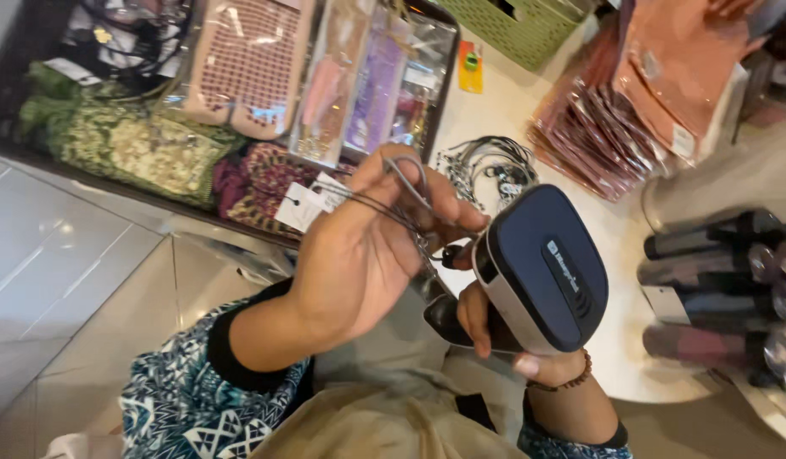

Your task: The person handles various accessories including necklaces and headbands, locating the price tag on each item and scanning it with a handheld scanner. The items are picked up from a table or a tray and returned after scanning.

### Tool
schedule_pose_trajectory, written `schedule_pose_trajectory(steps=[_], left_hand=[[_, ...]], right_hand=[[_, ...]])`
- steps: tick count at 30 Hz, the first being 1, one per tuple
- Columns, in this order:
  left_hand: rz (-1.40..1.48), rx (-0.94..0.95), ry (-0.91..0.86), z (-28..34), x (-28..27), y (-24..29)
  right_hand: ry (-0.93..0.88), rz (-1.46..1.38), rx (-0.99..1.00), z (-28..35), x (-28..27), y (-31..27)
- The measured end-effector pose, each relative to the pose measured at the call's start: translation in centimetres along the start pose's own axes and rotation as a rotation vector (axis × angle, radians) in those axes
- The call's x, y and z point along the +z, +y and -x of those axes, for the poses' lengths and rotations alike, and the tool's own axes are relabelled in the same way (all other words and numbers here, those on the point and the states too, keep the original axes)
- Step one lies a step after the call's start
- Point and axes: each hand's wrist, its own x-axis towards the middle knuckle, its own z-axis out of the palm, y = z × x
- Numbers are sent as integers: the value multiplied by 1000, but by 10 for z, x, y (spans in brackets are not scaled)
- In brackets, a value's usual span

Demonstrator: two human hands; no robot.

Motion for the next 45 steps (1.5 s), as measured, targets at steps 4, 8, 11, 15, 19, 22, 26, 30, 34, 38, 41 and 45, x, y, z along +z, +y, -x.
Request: schedule_pose_trajectory(steps=[4,8,11,15,19,22,26,30,34,38,41,45], left_hand=[[-127,67,114,-12,-2,66],[-145,124,225,-13,-16,121],[-231,203,241,-19,-32,154],[-284,332,155,-48,-71,192],[-341,442,124,-106,-147,219],[-618,528,252,-129,-179,235],[-1558,-16,471,-110,-150,256],[-2039,-143,291,-86,-131,262],[-2172,-159,143,-81,-126,252],[-2300,-405,33,-86,-135,240],[-2301,-563,54,-88,-139,234],[-2412,-294,111,-87,-137,224]], right_hand=[[-50,-3,40,-46,10,9],[-70,28,94,-100,15,17],[-120,-2,149,-151,17,19],[-81,39,269,-225,28,13],[-28,43,304,-288,3,34],[165,237,330,-329,-8,47],[329,186,518,-363,-22,61],[366,201,487,-369,-21,68],[399,396,571,-359,-10,54],[415,362,467,-331,-1,36],[381,354,398,-294,4,10],[290,407,264,-230,6,-24]])
